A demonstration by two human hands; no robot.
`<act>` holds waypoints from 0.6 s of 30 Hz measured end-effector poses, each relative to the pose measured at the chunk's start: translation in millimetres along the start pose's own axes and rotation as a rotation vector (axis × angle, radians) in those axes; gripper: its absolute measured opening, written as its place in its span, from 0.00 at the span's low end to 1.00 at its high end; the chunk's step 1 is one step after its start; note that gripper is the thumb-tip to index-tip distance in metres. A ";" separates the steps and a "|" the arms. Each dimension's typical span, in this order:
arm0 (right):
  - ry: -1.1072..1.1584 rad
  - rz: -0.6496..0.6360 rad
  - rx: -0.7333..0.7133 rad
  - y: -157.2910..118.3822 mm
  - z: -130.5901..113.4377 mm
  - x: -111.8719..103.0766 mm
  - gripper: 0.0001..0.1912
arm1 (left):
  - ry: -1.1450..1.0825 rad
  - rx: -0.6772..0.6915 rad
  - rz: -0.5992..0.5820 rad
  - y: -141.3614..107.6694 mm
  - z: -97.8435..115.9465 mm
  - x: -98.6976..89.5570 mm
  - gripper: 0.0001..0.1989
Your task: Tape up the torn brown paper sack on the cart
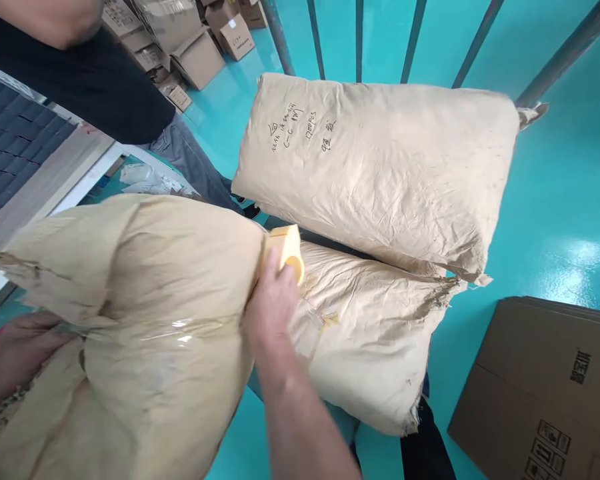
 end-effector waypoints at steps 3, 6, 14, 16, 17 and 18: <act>0.269 0.089 0.153 -11.3 13.6 38.5 0.29 | -0.236 0.024 -0.109 -9.5 11.7 32.8 0.25; 0.380 0.154 0.213 -8.6 45.9 51.0 0.29 | -0.378 0.146 -0.116 -28.3 45.0 61.6 0.21; 0.122 0.212 0.140 -11.4 174.1 -125.0 0.38 | -0.380 0.562 0.053 -130.5 212.5 177.1 0.10; 0.174 0.234 0.294 -37.4 228.9 -178.0 0.45 | -0.251 0.577 0.099 -148.5 252.0 207.4 0.11; 0.247 0.230 0.351 -51.8 251.6 -197.9 0.48 | -0.201 0.576 0.099 -153.6 268.0 219.8 0.12; 0.328 0.204 0.357 -64.2 266.4 -212.6 0.49 | -0.161 0.575 0.091 -156.3 280.8 229.1 0.13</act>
Point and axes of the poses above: each hand's wrist, its own y-axis towards the middle knuckle, its own x-axis out of the palm, z = x × y, the point moved 10 cm from there along y, towards the middle knuckle, and after that the axes turned 9 degrees about y, right-handed, at the moved point
